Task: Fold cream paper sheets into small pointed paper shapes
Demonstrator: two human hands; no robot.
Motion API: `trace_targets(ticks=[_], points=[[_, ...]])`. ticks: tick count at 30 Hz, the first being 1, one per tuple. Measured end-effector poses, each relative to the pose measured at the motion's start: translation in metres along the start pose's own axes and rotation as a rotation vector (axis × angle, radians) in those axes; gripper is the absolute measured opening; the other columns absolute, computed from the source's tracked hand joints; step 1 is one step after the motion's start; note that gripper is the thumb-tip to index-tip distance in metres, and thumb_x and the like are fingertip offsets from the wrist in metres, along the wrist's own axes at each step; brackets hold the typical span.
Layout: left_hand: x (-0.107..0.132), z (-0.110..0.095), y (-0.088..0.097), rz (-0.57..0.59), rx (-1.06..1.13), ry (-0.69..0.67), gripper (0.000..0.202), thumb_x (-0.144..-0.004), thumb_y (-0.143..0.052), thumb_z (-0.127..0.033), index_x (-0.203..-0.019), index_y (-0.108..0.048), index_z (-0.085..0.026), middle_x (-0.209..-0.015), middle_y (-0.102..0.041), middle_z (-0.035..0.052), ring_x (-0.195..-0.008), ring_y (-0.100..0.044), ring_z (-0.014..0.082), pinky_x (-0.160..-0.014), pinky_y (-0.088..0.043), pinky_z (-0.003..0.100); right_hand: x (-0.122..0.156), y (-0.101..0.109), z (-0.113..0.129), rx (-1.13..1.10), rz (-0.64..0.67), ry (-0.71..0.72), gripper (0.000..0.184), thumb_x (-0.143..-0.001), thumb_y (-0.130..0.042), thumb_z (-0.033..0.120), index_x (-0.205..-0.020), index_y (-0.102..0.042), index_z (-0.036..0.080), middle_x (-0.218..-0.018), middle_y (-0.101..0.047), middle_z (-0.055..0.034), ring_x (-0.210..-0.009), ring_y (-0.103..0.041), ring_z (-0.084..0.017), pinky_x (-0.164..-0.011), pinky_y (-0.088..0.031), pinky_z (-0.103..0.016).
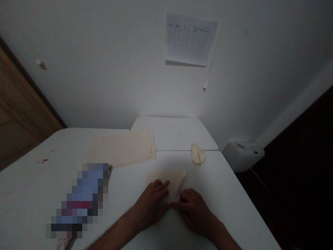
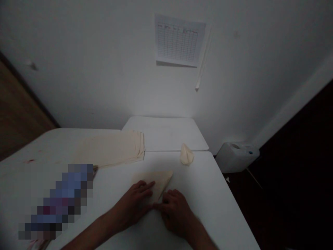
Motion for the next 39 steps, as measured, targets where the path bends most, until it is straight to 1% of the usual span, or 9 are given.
trace_targets(ticks=[3, 6, 11, 16, 24, 27, 30, 33, 39], points=[[-0.001, -0.001, 0.0, 0.013, -0.023, 0.005, 0.016, -0.079, -0.069, -0.025, -0.093, -0.062, -0.021, -0.138, -0.054, 0.0052, -0.116, -0.05, 0.0289, -0.097, -0.046, 0.047, 0.001, -0.001, 0.001, 0.027, -0.008, -0.04, 0.038, -0.087, -0.054, 0.015, -0.116, -0.062, 0.037, -0.082, -0.054, -0.0015, -0.082, -0.047, -0.019, -0.076, -0.033, -0.033], [-0.002, -0.002, 0.001, 0.024, -0.037, -0.002, 0.017, -0.078, -0.068, -0.022, -0.094, -0.061, -0.022, -0.138, -0.053, 0.0048, -0.116, -0.05, 0.0291, -0.096, -0.046, 0.047, 0.001, -0.003, 0.001, 0.074, -0.026, -0.102, 0.032, -0.087, -0.057, 0.018, -0.112, -0.064, 0.036, -0.083, -0.056, -0.0017, -0.083, -0.047, -0.02, -0.077, -0.033, -0.033], [-0.001, -0.002, 0.002, 0.035, -0.035, 0.0, 0.022, -0.075, -0.069, -0.02, -0.095, -0.061, -0.022, -0.139, -0.052, 0.0043, -0.116, -0.05, 0.0291, -0.098, -0.045, 0.048, 0.001, -0.002, -0.004, 0.13, -0.06, -0.189, 0.024, -0.089, -0.056, 0.021, -0.108, -0.066, 0.033, -0.084, -0.057, -0.003, -0.084, -0.049, -0.02, -0.075, -0.033, -0.033], [-0.001, -0.001, 0.001, 0.035, -0.032, 0.016, 0.026, -0.074, -0.068, -0.019, -0.098, -0.06, -0.022, -0.139, -0.052, 0.0049, -0.118, -0.05, 0.0299, -0.098, -0.044, 0.049, 0.001, -0.001, -0.01, 0.171, -0.085, -0.219, 0.028, -0.088, -0.056, 0.018, -0.11, -0.066, 0.033, -0.084, -0.059, -0.0035, -0.085, -0.05, -0.021, -0.075, -0.034, -0.033], [-0.001, -0.003, 0.004, 0.037, -0.03, 0.014, 0.025, -0.074, -0.068, -0.02, -0.098, -0.06, -0.022, -0.139, -0.052, 0.0054, -0.118, -0.05, 0.0303, -0.098, -0.045, 0.049, -0.001, 0.001, -0.025, 0.235, -0.107, -0.279, 0.032, -0.087, -0.056, 0.016, -0.112, -0.065, 0.033, -0.084, -0.061, -0.004, -0.083, -0.051, -0.021, -0.073, -0.035, -0.032], [-0.001, -0.003, 0.004, 0.042, -0.035, 0.011, 0.023, -0.076, -0.066, -0.021, -0.098, -0.06, -0.022, -0.139, -0.053, 0.0069, -0.118, -0.05, 0.0305, -0.098, -0.045, 0.05, -0.002, 0.003, -0.03, 0.244, -0.101, -0.294, 0.031, -0.089, -0.055, 0.016, -0.113, -0.065, 0.032, -0.084, -0.062, -0.0044, -0.084, -0.052, -0.021, -0.074, -0.036, -0.032], [-0.002, -0.004, 0.005, 0.048, -0.041, 0.01, 0.018, -0.077, -0.064, -0.022, -0.094, -0.061, -0.022, -0.138, -0.053, 0.0078, -0.117, -0.052, 0.0298, -0.097, -0.045, 0.05, -0.002, 0.005, -0.036, 0.257, -0.105, -0.321, 0.03, -0.089, -0.055, 0.017, -0.113, -0.066, 0.031, -0.086, -0.062, -0.0046, -0.084, -0.053, -0.021, -0.075, -0.037, -0.032], [-0.002, -0.005, 0.006, 0.042, -0.037, 0.002, 0.016, -0.077, -0.065, -0.021, -0.092, -0.061, -0.022, -0.138, -0.053, 0.0068, -0.116, -0.052, 0.0292, -0.097, -0.045, 0.049, -0.002, 0.007, -0.041, 0.271, -0.13, -0.355, 0.03, -0.089, -0.055, 0.017, -0.114, -0.065, 0.03, -0.086, -0.063, -0.0048, -0.085, -0.054, -0.021, -0.076, -0.038, -0.032], [0.0, -0.004, 0.006, 0.04, -0.033, 0.021, 0.022, -0.077, -0.067, -0.022, -0.098, -0.061, -0.022, -0.14, -0.051, 0.005, -0.119, -0.048, 0.0299, -0.099, -0.044, 0.049, -0.003, 0.006, -0.045, 0.286, -0.146, -0.401, 0.029, -0.09, -0.053, 0.017, -0.115, -0.064, 0.027, -0.087, -0.063, -0.005, -0.085, -0.055, -0.021, -0.075, -0.039, -0.031]])
Point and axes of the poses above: each hand's wrist, its own x-axis away from the middle knuckle, its own y-axis out of the back of the hand, z = x × y, the point moved 1 cm from there along -x, towards the middle knuckle
